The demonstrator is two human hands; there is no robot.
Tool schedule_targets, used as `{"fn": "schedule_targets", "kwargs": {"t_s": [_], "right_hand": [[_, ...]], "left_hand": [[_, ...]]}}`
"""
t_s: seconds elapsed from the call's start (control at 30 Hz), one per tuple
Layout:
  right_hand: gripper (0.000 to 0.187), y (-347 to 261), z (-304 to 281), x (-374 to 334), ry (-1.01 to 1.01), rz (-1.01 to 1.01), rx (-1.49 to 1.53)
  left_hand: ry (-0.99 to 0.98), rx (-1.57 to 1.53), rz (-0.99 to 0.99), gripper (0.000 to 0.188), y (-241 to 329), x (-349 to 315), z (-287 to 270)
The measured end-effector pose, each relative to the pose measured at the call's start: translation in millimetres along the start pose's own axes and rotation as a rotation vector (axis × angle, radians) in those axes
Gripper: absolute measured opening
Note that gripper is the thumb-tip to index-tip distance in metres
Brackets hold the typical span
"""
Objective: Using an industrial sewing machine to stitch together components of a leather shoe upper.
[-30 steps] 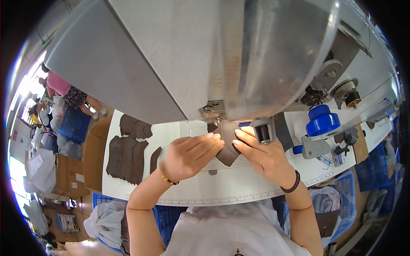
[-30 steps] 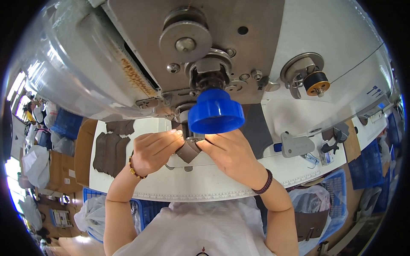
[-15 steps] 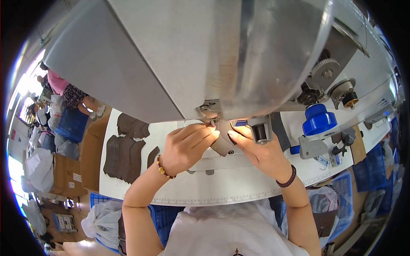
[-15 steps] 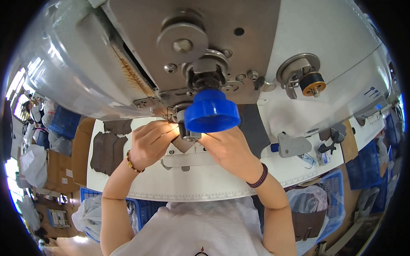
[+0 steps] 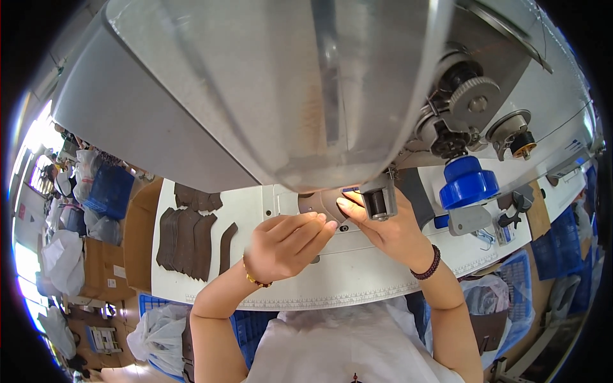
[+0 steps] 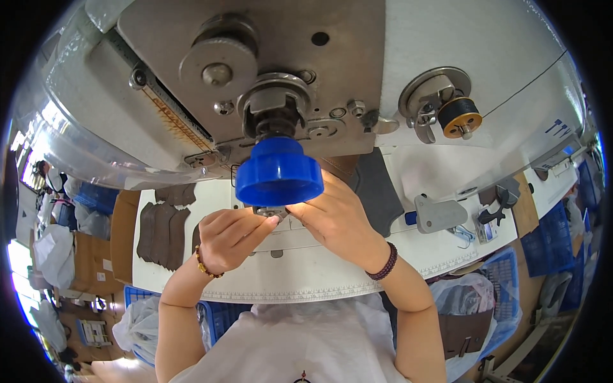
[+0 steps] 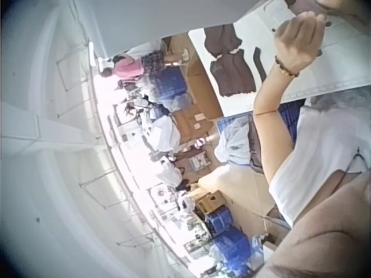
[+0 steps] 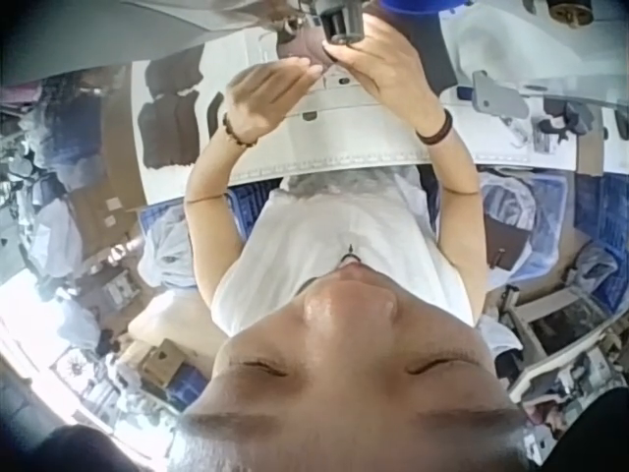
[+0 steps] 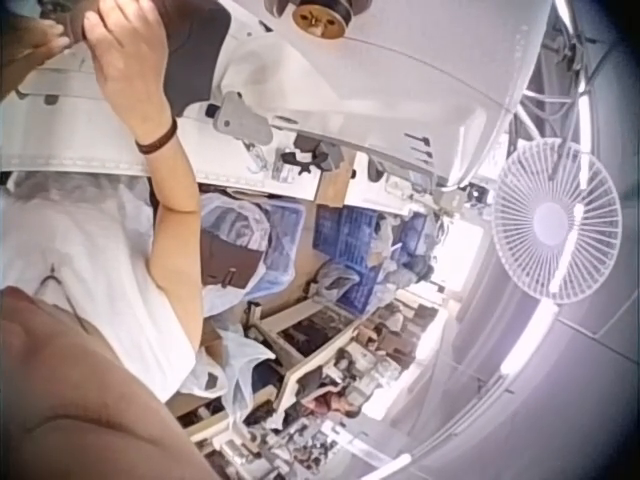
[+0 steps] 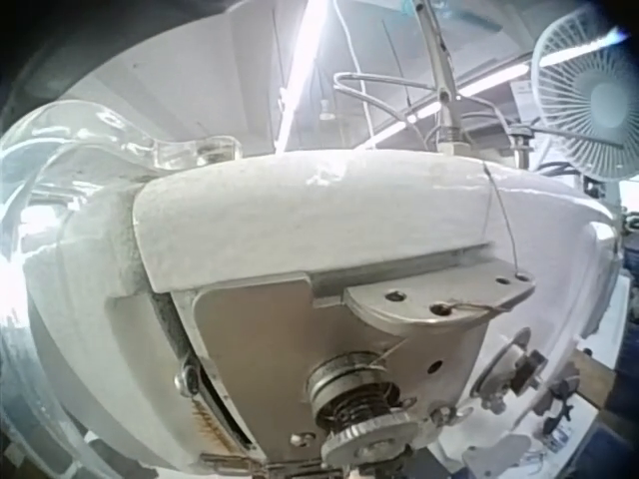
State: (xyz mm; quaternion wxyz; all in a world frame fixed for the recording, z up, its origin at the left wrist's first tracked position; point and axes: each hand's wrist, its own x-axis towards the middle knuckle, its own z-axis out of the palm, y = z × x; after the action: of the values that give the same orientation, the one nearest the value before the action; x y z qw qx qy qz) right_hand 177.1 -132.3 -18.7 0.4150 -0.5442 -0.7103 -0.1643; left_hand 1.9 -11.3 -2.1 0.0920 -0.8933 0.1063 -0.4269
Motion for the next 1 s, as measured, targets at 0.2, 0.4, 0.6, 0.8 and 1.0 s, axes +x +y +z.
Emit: {"fn": "schedule_targets", "kwargs": {"t_s": [0.2, 0.4, 0.6, 0.8, 1.0], "right_hand": [[0.037, -0.3, -0.6, -0.6, -0.026, -0.005, -0.045], [0.042, -0.8, -12.8, 2.9, -0.125, 0.005, -0.054], [0.045, 5.9, -10.7, -6.1, -0.135, -0.030, -0.051], [0.043, 14.2, -10.4, -4.3, -0.142, 0.008, -0.084], [0.039, 34.9, 2.5, -11.8, -0.107, 0.101, -0.041]], "left_hand": [[-0.050, 0.110, 0.060, 0.024, 2.6, 1.5, -1.9], [-0.065, 0.137, 0.085, 0.022, 1.1, 3.3, -4.6], [-0.059, 0.080, 0.082, 0.019, -1.5, 2.4, -4.8], [-0.065, 0.062, 0.069, 0.020, -3.3, 7.1, -3.0], [-0.081, 0.050, 0.032, 0.020, -9.2, 13.0, -0.2]]}}
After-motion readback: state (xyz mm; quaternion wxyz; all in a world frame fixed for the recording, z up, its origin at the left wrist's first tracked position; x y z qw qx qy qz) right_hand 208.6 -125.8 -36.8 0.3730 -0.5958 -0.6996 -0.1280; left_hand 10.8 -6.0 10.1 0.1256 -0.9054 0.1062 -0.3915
